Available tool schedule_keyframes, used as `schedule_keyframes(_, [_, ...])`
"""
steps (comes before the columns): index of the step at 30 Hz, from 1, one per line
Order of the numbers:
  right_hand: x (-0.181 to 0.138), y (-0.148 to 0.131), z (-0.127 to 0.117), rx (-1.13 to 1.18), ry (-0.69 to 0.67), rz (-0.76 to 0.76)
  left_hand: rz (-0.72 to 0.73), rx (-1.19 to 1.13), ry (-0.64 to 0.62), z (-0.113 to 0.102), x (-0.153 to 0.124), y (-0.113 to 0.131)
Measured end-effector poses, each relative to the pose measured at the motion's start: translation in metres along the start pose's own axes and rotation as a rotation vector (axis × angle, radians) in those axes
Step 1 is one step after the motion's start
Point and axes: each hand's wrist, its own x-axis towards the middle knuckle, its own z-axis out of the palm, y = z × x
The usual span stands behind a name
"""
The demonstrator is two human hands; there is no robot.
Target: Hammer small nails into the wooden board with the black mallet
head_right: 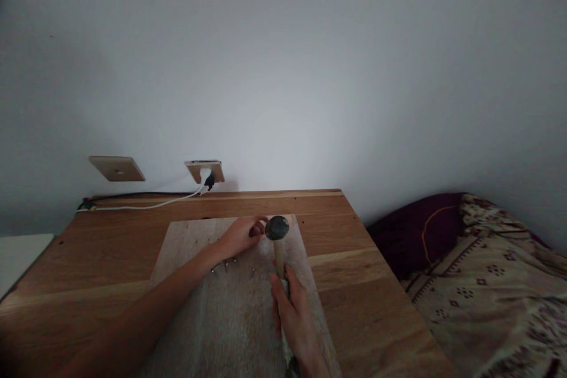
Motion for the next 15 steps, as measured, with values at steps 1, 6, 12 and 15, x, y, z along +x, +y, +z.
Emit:
schedule_keyframes(1, [0.001,-0.001,0.002,-0.019,-0.008,-0.009,-0.002,-0.008,0.002,0.000,0.000,0.000])
schedule_keyframes(6, [0.004,0.009,0.007,-0.035,-0.052,-0.030,-0.031,0.072,0.025,-0.003,-0.002,0.003])
schedule_keyframes(12, [-0.003,0.004,0.005,-0.054,0.000,-0.001,0.129,0.456,-0.042,-0.018,-0.038,0.033])
schedule_keyframes(15, [-0.007,0.002,0.002,-0.028,0.064,0.012,0.250,0.677,-0.211,-0.008,-0.062,0.056])
